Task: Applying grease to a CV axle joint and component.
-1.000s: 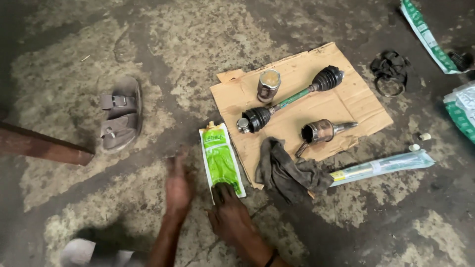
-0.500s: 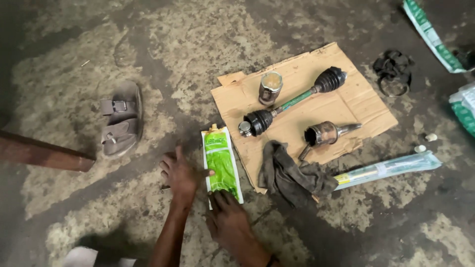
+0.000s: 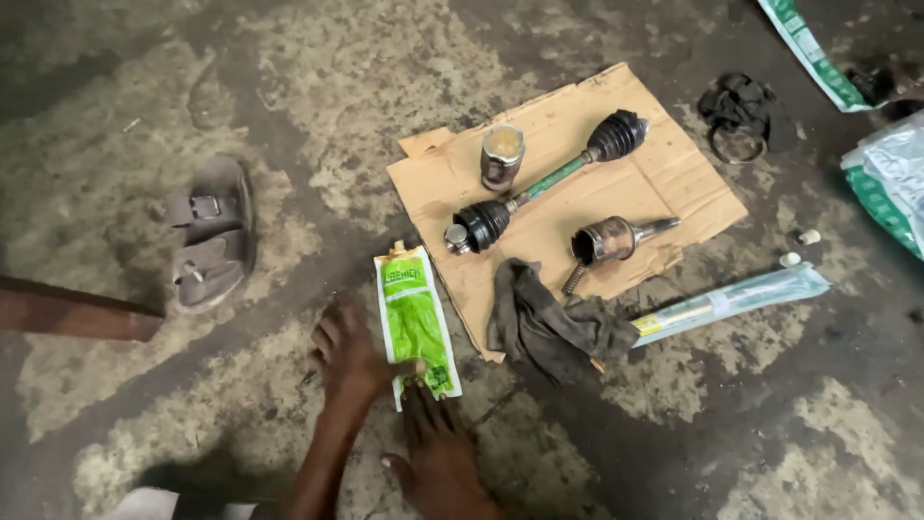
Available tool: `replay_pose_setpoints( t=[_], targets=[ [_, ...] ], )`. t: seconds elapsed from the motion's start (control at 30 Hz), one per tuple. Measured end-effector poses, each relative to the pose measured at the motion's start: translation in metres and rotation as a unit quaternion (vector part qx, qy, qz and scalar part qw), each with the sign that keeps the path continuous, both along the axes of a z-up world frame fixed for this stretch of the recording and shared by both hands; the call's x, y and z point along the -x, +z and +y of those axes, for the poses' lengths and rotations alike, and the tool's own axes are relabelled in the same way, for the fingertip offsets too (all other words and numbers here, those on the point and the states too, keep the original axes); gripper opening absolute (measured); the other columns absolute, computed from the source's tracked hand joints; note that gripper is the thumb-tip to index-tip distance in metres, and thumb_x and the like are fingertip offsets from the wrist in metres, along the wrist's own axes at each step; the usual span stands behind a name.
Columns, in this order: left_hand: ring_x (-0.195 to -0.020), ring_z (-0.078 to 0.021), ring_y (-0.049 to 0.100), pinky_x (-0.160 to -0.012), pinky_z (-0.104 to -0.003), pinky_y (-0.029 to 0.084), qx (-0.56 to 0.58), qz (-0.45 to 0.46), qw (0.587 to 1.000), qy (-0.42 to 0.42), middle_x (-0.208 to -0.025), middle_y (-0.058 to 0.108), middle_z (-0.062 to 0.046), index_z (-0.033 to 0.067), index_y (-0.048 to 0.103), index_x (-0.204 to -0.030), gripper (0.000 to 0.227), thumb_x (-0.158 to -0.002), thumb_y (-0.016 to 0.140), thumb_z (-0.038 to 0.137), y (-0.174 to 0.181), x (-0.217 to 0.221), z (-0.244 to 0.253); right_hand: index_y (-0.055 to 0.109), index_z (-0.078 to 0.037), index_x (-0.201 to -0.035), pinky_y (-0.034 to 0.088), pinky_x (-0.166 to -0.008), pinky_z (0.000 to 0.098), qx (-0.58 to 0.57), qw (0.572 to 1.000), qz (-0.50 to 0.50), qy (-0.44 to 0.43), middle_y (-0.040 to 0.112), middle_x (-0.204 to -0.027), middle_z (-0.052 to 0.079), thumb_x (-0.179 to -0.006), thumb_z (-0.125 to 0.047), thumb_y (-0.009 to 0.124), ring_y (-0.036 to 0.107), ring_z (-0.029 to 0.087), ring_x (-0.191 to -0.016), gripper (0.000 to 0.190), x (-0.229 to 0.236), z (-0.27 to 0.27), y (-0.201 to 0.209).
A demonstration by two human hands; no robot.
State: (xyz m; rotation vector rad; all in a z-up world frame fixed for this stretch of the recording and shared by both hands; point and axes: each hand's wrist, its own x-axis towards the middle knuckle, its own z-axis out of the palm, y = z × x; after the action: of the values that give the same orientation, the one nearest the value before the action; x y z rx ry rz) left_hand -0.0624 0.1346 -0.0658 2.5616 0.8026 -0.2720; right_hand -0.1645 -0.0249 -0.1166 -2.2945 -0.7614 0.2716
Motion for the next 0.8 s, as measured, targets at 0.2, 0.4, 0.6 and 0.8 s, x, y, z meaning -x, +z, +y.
replay_pose_setpoints(
  t=[0.2, 0.4, 0.6, 0.8],
  targets=[
    [-0.149, -0.0484, 0.018, -0.116, -0.065, 0.023, 0.020, 0.040, 0.999, -0.009, -0.161, 0.019, -0.029, 0.0193, 0.013, -0.160, 0.155, -0.038, 0.107, 0.037, 0.012, 0.001, -0.011, 0.042, 0.019, -0.142, 0.023, -0.116, 0.0588, 0.000, 0.999, -0.033, 0.005, 0.031, -0.158, 0.034, -0.096, -0.042, 0.063, 0.031, 0.051, -0.143, 0.079, 0.011, 0.007, -0.019],
    [-0.146, -0.0492, 0.024, -0.117, -0.067, 0.024, 0.013, -0.077, 0.995, 0.063, -0.153, 0.032, -0.028, 0.0337, 0.020, -0.159, 0.145, -0.042, 0.104, 0.034, 0.003, -0.024, -0.014, 0.055, 0.015, -0.128, 0.023, -0.112, 0.0626, 0.045, 0.999, -0.016, 0.022, 0.038, -0.153, 0.033, -0.094, -0.042, 0.064, 0.035, 0.051, -0.139, 0.067, -0.007, 0.016, -0.005],
    [-0.144, -0.0492, 0.032, -0.115, -0.068, 0.029, -0.009, -0.139, 0.988, 0.068, -0.153, 0.035, -0.028, 0.0232, 0.017, -0.160, 0.136, -0.053, 0.097, 0.049, -0.001, -0.027, -0.011, 0.059, 0.009, -0.119, 0.025, -0.116, 0.0581, 0.049, 0.996, -0.077, 0.024, 0.044, -0.148, 0.033, -0.092, -0.040, 0.067, 0.041, 0.047, -0.136, 0.056, -0.012, 0.021, -0.016],
    [-0.154, -0.0476, 0.005, -0.117, -0.069, 0.018, -0.012, 0.056, 0.995, -0.084, -0.166, 0.006, -0.026, 0.0202, -0.002, -0.161, 0.155, -0.049, 0.104, 0.039, 0.016, 0.001, -0.018, 0.047, 0.020, -0.138, 0.026, -0.115, 0.0553, 0.003, 0.995, -0.100, 0.003, 0.042, -0.147, 0.038, -0.091, -0.041, 0.071, 0.038, 0.052, -0.136, 0.081, 0.002, 0.010, -0.009]
  ],
)
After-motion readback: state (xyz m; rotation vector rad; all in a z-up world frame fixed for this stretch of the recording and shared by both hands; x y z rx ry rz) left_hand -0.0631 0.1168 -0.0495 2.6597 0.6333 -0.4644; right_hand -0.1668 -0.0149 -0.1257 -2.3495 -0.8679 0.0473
